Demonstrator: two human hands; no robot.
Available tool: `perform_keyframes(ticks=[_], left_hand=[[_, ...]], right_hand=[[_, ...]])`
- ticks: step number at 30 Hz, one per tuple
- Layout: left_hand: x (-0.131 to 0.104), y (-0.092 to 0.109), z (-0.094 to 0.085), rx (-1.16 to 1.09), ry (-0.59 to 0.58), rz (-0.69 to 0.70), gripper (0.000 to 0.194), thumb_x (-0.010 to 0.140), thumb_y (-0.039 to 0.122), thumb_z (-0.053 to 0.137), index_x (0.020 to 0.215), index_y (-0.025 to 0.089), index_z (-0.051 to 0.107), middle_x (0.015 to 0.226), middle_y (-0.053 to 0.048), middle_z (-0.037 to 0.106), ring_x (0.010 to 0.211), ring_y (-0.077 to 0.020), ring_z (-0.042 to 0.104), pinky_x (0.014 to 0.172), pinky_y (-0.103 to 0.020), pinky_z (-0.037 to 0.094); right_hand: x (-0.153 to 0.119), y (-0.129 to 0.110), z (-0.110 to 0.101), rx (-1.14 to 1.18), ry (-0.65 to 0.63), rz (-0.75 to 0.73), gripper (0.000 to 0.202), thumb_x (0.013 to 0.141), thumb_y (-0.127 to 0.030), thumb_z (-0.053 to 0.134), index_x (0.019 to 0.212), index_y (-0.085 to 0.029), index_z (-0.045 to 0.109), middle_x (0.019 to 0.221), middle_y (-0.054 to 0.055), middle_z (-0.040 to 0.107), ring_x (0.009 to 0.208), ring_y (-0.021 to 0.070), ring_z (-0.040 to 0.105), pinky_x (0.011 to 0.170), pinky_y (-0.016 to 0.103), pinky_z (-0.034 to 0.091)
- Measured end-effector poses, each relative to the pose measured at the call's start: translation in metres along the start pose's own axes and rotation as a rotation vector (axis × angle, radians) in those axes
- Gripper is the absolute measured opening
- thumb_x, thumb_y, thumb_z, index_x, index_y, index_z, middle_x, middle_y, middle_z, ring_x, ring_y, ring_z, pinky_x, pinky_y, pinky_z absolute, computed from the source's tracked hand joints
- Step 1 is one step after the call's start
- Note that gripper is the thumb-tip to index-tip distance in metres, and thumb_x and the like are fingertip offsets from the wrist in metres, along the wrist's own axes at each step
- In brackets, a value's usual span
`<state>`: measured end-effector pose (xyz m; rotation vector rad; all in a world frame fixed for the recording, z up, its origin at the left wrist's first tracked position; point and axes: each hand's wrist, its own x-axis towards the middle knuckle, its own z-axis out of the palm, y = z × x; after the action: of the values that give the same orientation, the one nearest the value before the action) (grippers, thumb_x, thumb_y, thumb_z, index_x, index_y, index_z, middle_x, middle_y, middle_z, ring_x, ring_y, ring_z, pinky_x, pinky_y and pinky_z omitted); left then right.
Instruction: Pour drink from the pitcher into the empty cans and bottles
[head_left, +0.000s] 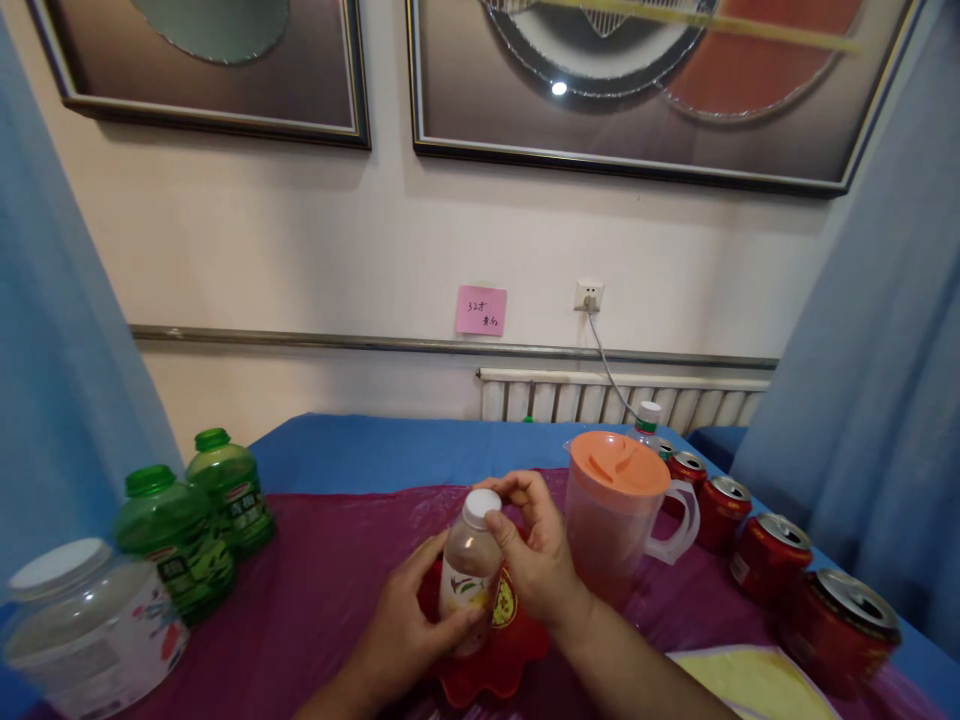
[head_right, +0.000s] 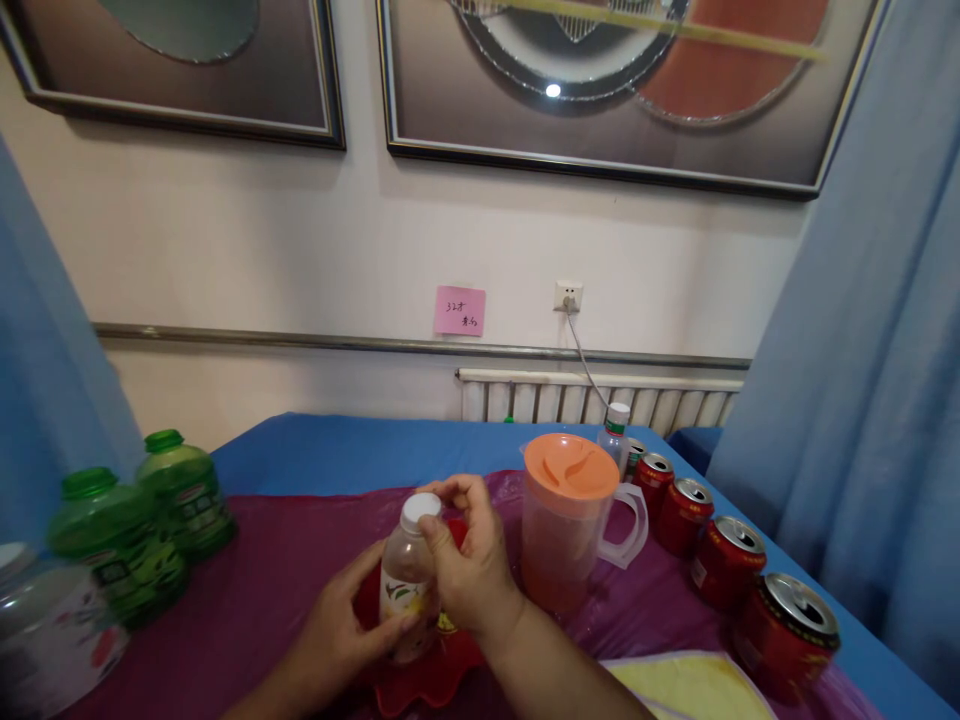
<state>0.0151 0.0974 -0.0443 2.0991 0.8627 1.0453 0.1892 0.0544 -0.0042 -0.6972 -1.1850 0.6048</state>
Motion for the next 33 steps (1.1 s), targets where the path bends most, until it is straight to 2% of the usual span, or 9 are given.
perform_keyframes(ticks=[2, 6, 8, 12, 17, 20, 24, 29, 33], left_hand=[[0.000, 0.000, 0.000, -0.001, -0.005, 0.019, 0.066, 0.072, 0.044, 0.078, 0.133, 0.023, 0.064, 0.124, -0.010, 0.076, 0.111, -0.0340, 0.072, 0.101, -0.048, 0.056], [0.002, -0.006, 0.001, 0.053, 0.042, 0.050, 0.062, 0.072, 0.043, 0.078, 0.130, 0.024, 0.066, 0.123, -0.008, 0.076, 0.109, -0.0330, 0.073, 0.097, -0.045, 0.059], [0.003, -0.012, 0.001, 0.065, 0.079, 0.062, 0.064, 0.071, 0.046, 0.079, 0.130, 0.025, 0.066, 0.124, -0.009, 0.076, 0.111, -0.0341, 0.072, 0.097, -0.045, 0.059], [0.005, -0.025, 0.001, 0.047, 0.128, 0.087, 0.069, 0.072, 0.055, 0.080, 0.132, 0.026, 0.064, 0.129, -0.009, 0.074, 0.115, -0.0350, 0.071, 0.100, -0.046, 0.058], [0.002, -0.019, -0.001, -0.056, 0.127, 0.084, 0.094, 0.065, 0.074, 0.078, 0.144, 0.031, 0.054, 0.141, -0.009, 0.066, 0.127, -0.0380, 0.064, 0.109, -0.049, 0.051], [0.002, -0.012, 0.000, -0.162, 0.125, 0.075, 0.085, 0.077, 0.078, 0.064, 0.147, 0.030, 0.052, 0.147, -0.009, 0.062, 0.133, -0.0369, 0.059, 0.113, -0.050, 0.047], [0.006, -0.012, 0.002, -0.128, 0.187, 0.007, 0.062, 0.090, 0.064, 0.058, 0.141, 0.028, 0.058, 0.137, -0.008, 0.069, 0.127, -0.0331, 0.064, 0.114, -0.049, 0.047], [0.011, -0.012, 0.006, -0.079, 0.249, 0.001, 0.057, 0.088, 0.061, 0.059, 0.133, 0.027, 0.064, 0.124, -0.007, 0.076, 0.115, -0.0318, 0.072, 0.105, -0.046, 0.056], [0.013, -0.010, 0.007, -0.052, 0.254, -0.014, 0.058, 0.084, 0.065, 0.061, 0.128, 0.028, 0.067, 0.116, -0.006, 0.079, 0.109, -0.0318, 0.075, 0.098, -0.044, 0.060]], right_hand=[[0.000, -0.001, 0.002, -0.036, 0.005, 0.009, 0.024, 0.091, -0.031, 0.066, 0.111, -0.024, 0.055, 0.111, 0.007, 0.070, 0.106, 0.0207, 0.065, 0.098, 0.038, 0.048], [0.001, -0.007, 0.005, -0.147, -0.018, 0.109, 0.051, 0.084, -0.034, 0.073, 0.130, -0.024, 0.053, 0.118, 0.008, 0.069, 0.109, 0.0232, 0.065, 0.097, 0.039, 0.049], [0.003, -0.012, 0.009, -0.285, -0.047, 0.160, 0.057, 0.079, -0.035, 0.076, 0.132, -0.023, 0.056, 0.119, 0.009, 0.069, 0.109, 0.0265, 0.065, 0.096, 0.042, 0.050], [0.008, -0.029, 0.017, -0.575, -0.078, 0.205, 0.052, 0.076, -0.035, 0.079, 0.124, -0.022, 0.064, 0.112, 0.010, 0.071, 0.106, 0.0311, 0.065, 0.093, 0.048, 0.049], [0.009, -0.064, 0.010, -0.570, -0.089, 0.191, 0.040, 0.075, -0.035, 0.081, 0.111, -0.025, 0.066, 0.096, 0.004, 0.072, 0.089, 0.0254, 0.066, 0.079, 0.040, 0.052], [0.000, -0.094, -0.016, -0.429, -0.039, 0.214, 0.039, 0.075, -0.040, 0.081, 0.106, -0.026, 0.063, 0.092, 0.003, 0.071, 0.083, 0.0221, 0.066, 0.073, 0.035, 0.053], [-0.019, -0.138, -0.072, -0.245, -0.005, 0.375, 0.039, 0.074, -0.044, 0.082, 0.096, -0.024, 0.056, 0.095, 0.003, 0.071, 0.078, 0.0189, 0.066, 0.067, 0.031, 0.052], [-0.033, -0.169, -0.155, -0.528, 0.195, 0.411, 0.043, 0.075, -0.049, 0.080, 0.100, -0.023, 0.057, 0.092, 0.002, 0.071, 0.078, 0.0202, 0.066, 0.069, 0.031, 0.052], [-0.024, -0.160, -0.209, -0.949, 0.329, 0.333, 0.040, 0.075, -0.049, 0.076, 0.100, -0.022, 0.061, 0.085, 0.002, 0.072, 0.076, 0.0226, 0.067, 0.070, 0.033, 0.050]])
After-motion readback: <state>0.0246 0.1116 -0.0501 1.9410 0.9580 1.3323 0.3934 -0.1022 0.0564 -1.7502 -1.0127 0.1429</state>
